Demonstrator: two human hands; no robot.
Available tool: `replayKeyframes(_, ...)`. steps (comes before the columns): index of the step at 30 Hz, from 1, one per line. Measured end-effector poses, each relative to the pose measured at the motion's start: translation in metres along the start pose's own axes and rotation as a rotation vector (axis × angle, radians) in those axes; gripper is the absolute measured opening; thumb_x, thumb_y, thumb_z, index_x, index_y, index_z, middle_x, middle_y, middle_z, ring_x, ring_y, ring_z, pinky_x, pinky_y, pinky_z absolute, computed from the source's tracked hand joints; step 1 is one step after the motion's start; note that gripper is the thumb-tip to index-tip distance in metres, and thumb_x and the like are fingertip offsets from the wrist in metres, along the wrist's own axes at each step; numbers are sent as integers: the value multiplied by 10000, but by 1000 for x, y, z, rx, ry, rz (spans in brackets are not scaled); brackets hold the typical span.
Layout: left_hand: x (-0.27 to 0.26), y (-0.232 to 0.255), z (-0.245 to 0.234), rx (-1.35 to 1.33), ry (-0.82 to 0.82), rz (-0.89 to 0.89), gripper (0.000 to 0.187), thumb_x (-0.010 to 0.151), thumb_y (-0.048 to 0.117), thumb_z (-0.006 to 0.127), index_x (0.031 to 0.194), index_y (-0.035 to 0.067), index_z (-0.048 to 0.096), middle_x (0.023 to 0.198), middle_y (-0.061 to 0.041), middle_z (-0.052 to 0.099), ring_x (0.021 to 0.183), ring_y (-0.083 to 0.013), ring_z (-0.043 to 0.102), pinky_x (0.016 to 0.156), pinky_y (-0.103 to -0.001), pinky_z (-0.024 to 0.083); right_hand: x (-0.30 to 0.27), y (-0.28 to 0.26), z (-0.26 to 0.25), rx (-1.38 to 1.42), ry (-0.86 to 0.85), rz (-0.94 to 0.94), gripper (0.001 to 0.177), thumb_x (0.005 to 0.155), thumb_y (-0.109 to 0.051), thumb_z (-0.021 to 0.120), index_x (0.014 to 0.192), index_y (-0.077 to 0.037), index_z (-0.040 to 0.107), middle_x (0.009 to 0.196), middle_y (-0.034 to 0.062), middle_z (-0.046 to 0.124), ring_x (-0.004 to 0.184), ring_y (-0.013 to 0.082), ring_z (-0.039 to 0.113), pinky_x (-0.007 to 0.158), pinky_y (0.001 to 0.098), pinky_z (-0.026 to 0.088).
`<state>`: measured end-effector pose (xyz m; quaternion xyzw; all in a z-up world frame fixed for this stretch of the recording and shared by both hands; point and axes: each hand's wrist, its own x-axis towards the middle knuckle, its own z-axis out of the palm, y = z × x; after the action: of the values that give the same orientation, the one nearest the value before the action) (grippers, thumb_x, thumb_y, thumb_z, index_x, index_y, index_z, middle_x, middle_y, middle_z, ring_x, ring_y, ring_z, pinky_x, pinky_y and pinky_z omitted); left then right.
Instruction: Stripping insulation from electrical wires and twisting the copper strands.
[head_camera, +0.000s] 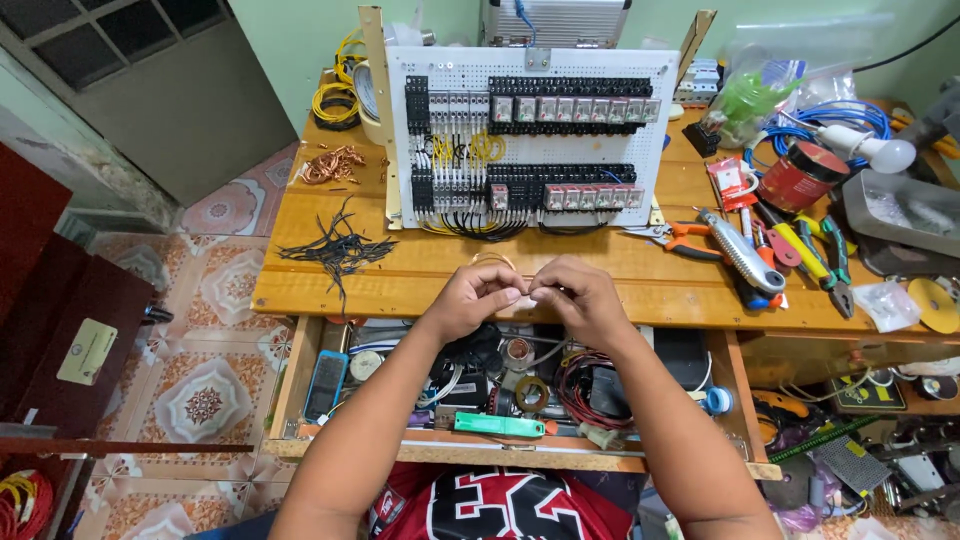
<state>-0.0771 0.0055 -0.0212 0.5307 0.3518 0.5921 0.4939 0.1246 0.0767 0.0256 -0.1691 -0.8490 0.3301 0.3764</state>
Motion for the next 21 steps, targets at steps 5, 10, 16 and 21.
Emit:
replayKeyframes(5, -2, -2, 5, -118, -11, -10, 125, 956, 73, 699, 1054, 6, 736, 758, -3, 591, 634, 1, 514, 533, -157, 432, -2, 8, 4, 102, -20, 74, 95, 938, -117, 723, 853, -89, 756, 828, 76, 735, 737, 245, 667, 732, 376, 530)
replayKeyframes(10, 2, -9, 11, -49, 147, -41, 144, 919, 101, 760, 1038, 22, 739, 748, 25, 595, 692, -6, 549, 623, -163, 471, -1, 11, -4, -8, 105, 90, 150, 848, -150, 841, 980, -103, 788, 924, 120, 720, 793, 289, 651, 732, 407, 503)
replayKeyframes(16, 2, 11, 19, 3, 326, -16, 149, 903, 88, 776, 1028, 12, 748, 651, 43, 531, 639, 15, 523, 583, -148, 459, -9, -32, -30, -39, 222, 181, 90, 886, -147, 819, 970, -121, 799, 672, 18, 602, 615, 103, 525, 590, 260, 446)
replayKeyframes(21, -1, 3, 19, 73, 274, -26, 114, 896, 86, 763, 1004, 47, 760, 648, 85, 498, 625, 28, 482, 560, -142, 414, -9, -24, 2, -113, 43, 410, 158, 833, -255, 829, 834, -123, 742, 556, 76, 625, 501, 214, 577, 519, 339, 441)
